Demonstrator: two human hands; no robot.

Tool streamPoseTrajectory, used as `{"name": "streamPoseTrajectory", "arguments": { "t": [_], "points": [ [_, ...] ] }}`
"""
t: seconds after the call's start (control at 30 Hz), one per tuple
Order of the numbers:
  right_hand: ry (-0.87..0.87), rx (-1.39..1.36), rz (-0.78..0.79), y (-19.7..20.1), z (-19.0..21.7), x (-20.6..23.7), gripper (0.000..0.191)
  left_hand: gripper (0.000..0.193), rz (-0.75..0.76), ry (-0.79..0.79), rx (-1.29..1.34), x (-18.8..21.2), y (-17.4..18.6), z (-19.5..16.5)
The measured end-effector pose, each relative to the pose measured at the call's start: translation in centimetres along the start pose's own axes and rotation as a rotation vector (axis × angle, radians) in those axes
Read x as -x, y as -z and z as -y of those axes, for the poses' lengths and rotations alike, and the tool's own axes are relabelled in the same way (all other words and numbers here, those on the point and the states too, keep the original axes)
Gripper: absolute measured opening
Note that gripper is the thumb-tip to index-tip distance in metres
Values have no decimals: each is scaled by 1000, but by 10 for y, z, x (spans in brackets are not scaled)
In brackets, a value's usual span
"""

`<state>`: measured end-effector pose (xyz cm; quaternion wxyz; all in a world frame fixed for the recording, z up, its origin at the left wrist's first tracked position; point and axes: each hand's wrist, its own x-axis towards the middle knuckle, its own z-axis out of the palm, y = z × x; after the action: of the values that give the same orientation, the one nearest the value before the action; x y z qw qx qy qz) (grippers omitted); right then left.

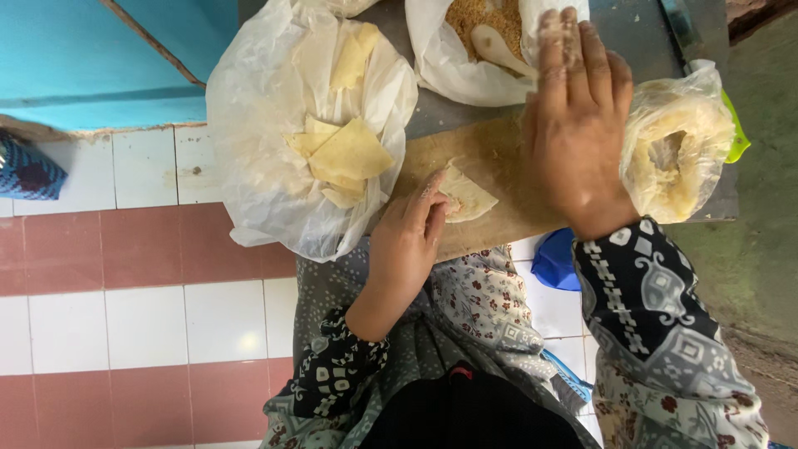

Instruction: The person sits at a small table and fills triangular pastry wrappers with a brown filling, scooping it with a spoon from a plastic bag and folding the wrappers closed by hand on a cutting board. They also knead and shape a piece of dough, and briefly use a knife on the dough at the start.

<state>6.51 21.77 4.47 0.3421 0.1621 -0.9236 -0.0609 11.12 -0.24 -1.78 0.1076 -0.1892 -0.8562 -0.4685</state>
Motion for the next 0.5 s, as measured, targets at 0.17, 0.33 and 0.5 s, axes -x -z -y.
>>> {"name": "streamPoseTrajectory", "arguments": {
  "t": [0.17, 0.33, 0.5],
  "points": [
    [-359, -600, 523, 28, 42, 11, 73, 44, 1, 12, 21, -6, 2, 4],
    [-693, -779, 582, 20, 63, 27, 69, 44, 16, -8, 29, -7, 5, 8],
    [-669, -1146, 400, 20, 63, 23, 70, 42, 58, 49, 61, -10, 8, 7]
  ]
}}
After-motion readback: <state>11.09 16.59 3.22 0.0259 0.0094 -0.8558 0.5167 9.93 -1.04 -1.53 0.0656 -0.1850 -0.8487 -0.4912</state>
